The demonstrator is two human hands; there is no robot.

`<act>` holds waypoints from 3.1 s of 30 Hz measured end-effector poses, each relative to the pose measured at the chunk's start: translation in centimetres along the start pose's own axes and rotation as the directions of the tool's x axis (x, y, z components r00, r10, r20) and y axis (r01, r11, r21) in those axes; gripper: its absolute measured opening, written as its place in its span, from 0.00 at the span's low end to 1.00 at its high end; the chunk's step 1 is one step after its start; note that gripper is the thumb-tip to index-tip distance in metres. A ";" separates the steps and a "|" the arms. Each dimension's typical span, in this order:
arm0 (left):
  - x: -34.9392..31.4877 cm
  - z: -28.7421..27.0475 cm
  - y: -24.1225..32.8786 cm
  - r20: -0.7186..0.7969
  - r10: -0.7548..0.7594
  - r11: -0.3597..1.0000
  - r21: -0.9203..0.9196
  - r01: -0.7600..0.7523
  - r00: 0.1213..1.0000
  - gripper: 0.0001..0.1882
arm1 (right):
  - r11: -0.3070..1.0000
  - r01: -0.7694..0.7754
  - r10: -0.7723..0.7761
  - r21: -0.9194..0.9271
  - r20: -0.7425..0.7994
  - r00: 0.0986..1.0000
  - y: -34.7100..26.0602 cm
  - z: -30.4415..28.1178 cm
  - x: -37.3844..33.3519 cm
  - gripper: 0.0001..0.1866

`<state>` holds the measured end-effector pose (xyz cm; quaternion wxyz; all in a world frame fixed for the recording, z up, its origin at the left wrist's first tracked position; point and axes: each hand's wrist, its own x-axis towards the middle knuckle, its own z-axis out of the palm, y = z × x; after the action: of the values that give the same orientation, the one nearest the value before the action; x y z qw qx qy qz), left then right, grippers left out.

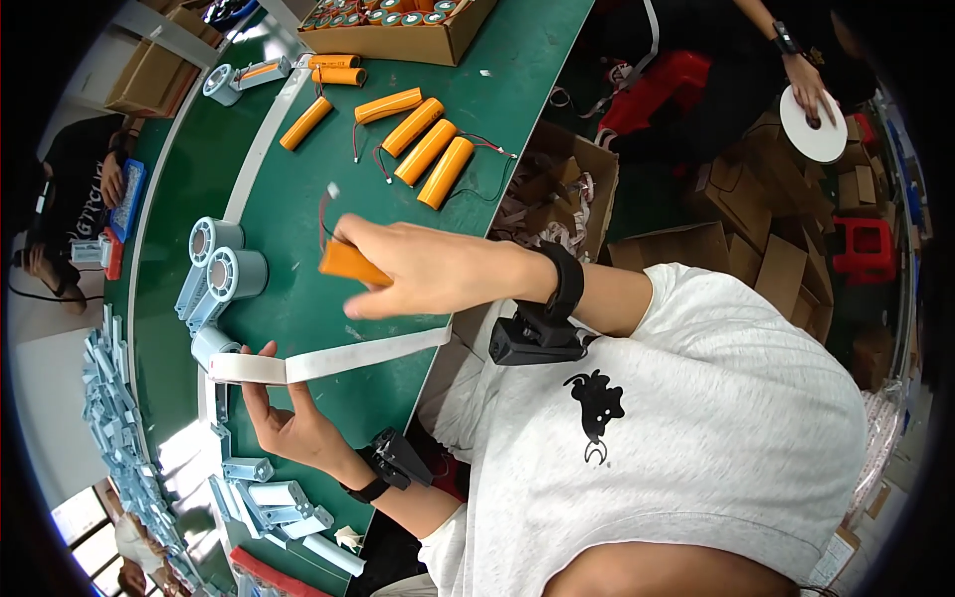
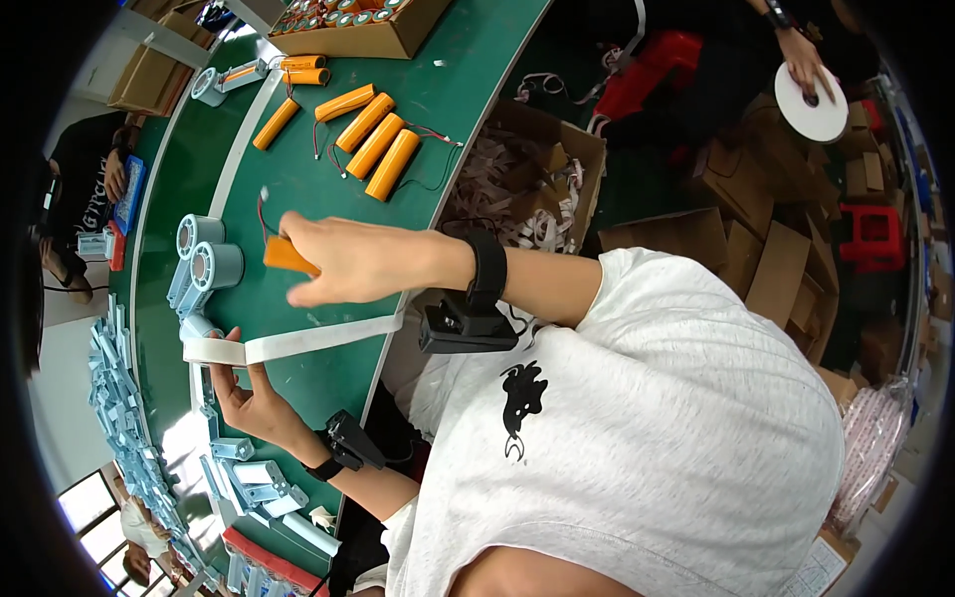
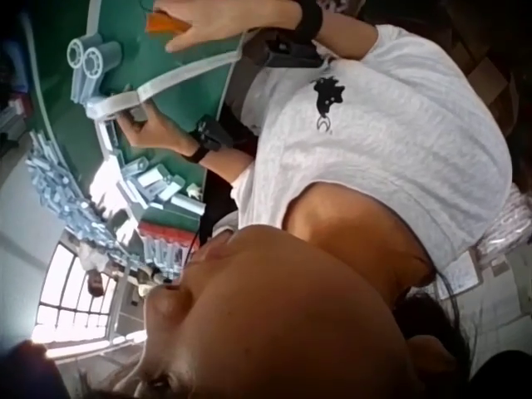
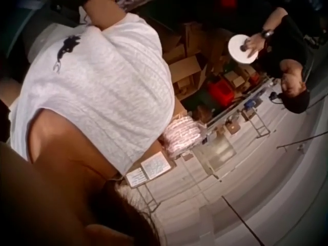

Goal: The person picks up a battery, applies a strip of tape to it, and presses the battery into a plastic fan housing before setting the unit aside. This process is repeated multiple times with other batteries and fan housings.

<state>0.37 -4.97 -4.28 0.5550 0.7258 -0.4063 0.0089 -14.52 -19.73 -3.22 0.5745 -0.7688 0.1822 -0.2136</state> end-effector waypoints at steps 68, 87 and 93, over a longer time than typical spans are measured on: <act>-0.9 -1.5 0.8 0.374 0.175 0.662 0.640 -0.390 0.911 0.17 | 0.847 0.330 -0.304 -0.418 0.129 0.944 -1.8 4.5 3.7 0.13; -2.2 -3.1 -1.7 -0.145 -0.295 0.715 0.622 0.319 0.944 0.18 | 0.701 0.316 0.102 0.640 -0.527 0.844 0.8 4.3 4.7 0.12; -2.5 -0.9 -0.5 0.100 -0.021 0.738 0.673 -0.052 0.995 0.18 | 0.975 0.175 -0.165 0.139 -0.082 0.983 -0.1 3.7 4.5 0.10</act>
<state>-0.64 -2.71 -5.47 0.2333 0.8735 -0.4090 0.1235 -8.73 -19.05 -3.52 0.6018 -0.7298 0.1197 -0.3014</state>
